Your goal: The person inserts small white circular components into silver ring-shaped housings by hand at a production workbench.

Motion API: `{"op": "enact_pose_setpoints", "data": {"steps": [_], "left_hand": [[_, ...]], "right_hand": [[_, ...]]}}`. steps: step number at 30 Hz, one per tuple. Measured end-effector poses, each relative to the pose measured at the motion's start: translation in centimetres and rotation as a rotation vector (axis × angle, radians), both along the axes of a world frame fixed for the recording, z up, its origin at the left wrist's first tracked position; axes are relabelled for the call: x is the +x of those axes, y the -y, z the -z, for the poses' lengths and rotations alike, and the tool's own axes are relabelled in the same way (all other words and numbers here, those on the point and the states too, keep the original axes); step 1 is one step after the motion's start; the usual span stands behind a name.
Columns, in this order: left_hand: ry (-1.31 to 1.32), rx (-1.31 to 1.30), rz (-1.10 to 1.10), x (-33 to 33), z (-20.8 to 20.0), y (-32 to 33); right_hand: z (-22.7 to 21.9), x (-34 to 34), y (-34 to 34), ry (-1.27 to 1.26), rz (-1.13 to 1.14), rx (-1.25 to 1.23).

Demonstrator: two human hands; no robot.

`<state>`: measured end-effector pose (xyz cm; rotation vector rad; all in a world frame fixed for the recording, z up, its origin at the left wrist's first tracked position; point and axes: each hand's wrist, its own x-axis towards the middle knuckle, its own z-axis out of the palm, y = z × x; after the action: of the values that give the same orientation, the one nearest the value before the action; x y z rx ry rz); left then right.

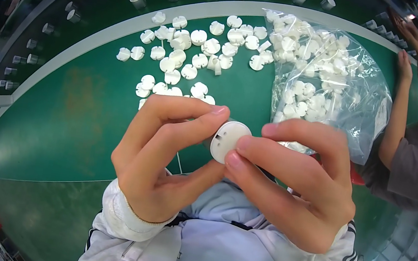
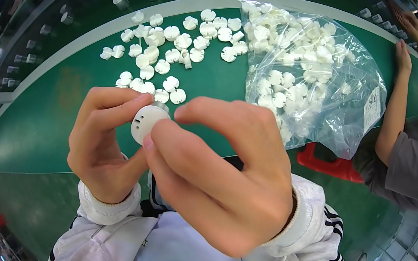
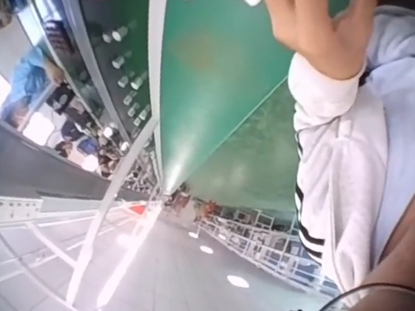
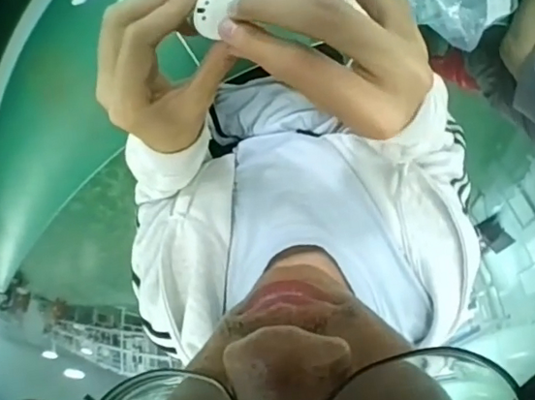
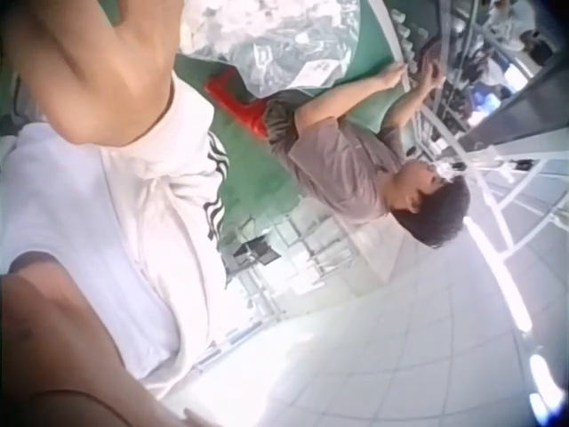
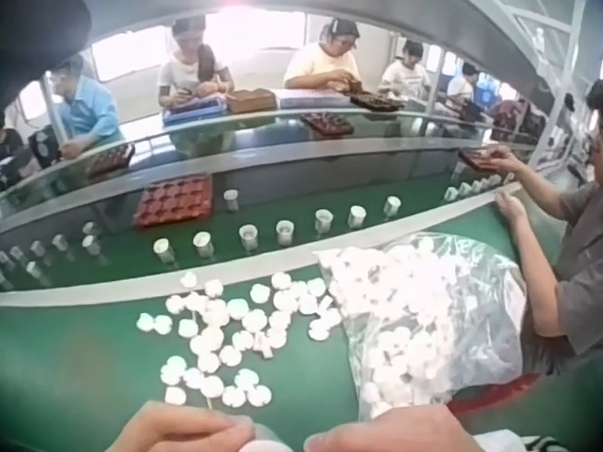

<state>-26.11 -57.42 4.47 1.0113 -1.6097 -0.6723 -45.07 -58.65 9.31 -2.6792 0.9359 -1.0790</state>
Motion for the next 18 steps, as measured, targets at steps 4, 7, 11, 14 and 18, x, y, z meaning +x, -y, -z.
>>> {"op": "enact_pose_setpoints", "data": {"steps": [4,7,11,14,18], "left_hand": [[0.045,-0.050,-0.003,0.0,0.0,0.1],[0.068,-0.004,0.017,0.0,-0.7,0.4],[0.077,-0.020,0.013,-0.3,-0.4,0.4],[0.092,-0.026,0.007,-0.4,-0.2,0.5],[0.111,-0.036,0.050,-0.7,0.2,1.0]], "right_hand": [[-1.0,0.0,0.0,-0.144,0.020,0.086],[-0.4,-0.1,0.0,-0.147,0.038,0.050],[0.1,0.1,-0.1,-0.090,0.080,0.041],[0.6,0.7,-0.3,-0.058,0.120,0.049],[-0.2,0.6,-0.4,-0.148,0.164,0.133]]}}
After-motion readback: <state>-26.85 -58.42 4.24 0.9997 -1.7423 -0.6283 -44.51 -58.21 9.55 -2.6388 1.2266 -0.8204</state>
